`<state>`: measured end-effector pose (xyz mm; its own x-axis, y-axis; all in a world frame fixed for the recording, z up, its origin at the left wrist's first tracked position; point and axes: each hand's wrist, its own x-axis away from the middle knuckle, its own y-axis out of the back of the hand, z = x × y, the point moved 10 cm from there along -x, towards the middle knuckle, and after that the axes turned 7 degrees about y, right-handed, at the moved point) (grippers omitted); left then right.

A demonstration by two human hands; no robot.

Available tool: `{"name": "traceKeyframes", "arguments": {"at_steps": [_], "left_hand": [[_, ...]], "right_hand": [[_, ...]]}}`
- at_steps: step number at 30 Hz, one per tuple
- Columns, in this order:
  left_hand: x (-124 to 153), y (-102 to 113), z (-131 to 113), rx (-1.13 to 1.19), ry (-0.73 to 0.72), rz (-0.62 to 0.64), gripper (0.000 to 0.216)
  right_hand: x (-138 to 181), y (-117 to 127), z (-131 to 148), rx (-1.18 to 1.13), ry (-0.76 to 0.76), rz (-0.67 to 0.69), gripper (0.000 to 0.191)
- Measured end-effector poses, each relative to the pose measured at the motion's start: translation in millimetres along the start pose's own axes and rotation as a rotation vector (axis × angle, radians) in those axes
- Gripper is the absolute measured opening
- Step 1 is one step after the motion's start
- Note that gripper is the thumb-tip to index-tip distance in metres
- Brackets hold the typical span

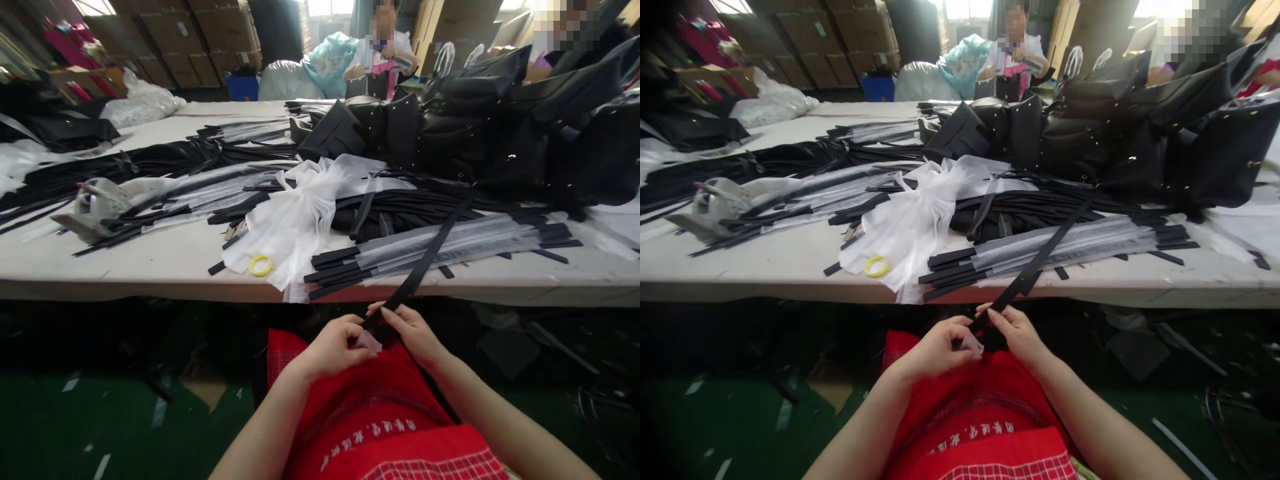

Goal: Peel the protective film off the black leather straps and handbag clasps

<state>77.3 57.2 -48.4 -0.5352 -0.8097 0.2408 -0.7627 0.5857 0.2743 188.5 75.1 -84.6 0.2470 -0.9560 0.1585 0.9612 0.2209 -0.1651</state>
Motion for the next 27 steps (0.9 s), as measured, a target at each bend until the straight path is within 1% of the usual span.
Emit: {"name": "traceKeyframes", "arguments": {"at_steps": [3,4,7,10,14,21,24,27], "left_hand": [[5,20,14,-0.062,0.027,-0.124,0.004],[6,24,19,-0.075,0.041,-0.147,0.004],[6,28,31,-0.084,0.071,-0.146,0.005],[2,24,36,-0.079,0.091,-0.12,0.007],[-1,21,34,-0.101,0.088,-0.098,0.008],[3,25,31,-0.05,0.051,-0.096,0.004],[5,28,32,-0.03,0.05,-0.104,0.005],[6,30,32,-0.02,0.072,-0.123,0.013]], "right_hand": [[2,31,27,0.062,0.134,-0.127,0.032],[3,40,36,0.061,0.179,-0.168,0.03],[8,56,58,0.0,0.268,-0.236,0.024],[12,55,65,-0.024,0.29,-0.22,0.022],[17,51,64,0.055,0.304,-0.203,0.023],[22,58,64,0.047,0.336,-0.234,0.023],[18,58,64,0.112,0.327,-0.204,0.024],[12,54,57,0.219,0.287,-0.167,0.027]]}}
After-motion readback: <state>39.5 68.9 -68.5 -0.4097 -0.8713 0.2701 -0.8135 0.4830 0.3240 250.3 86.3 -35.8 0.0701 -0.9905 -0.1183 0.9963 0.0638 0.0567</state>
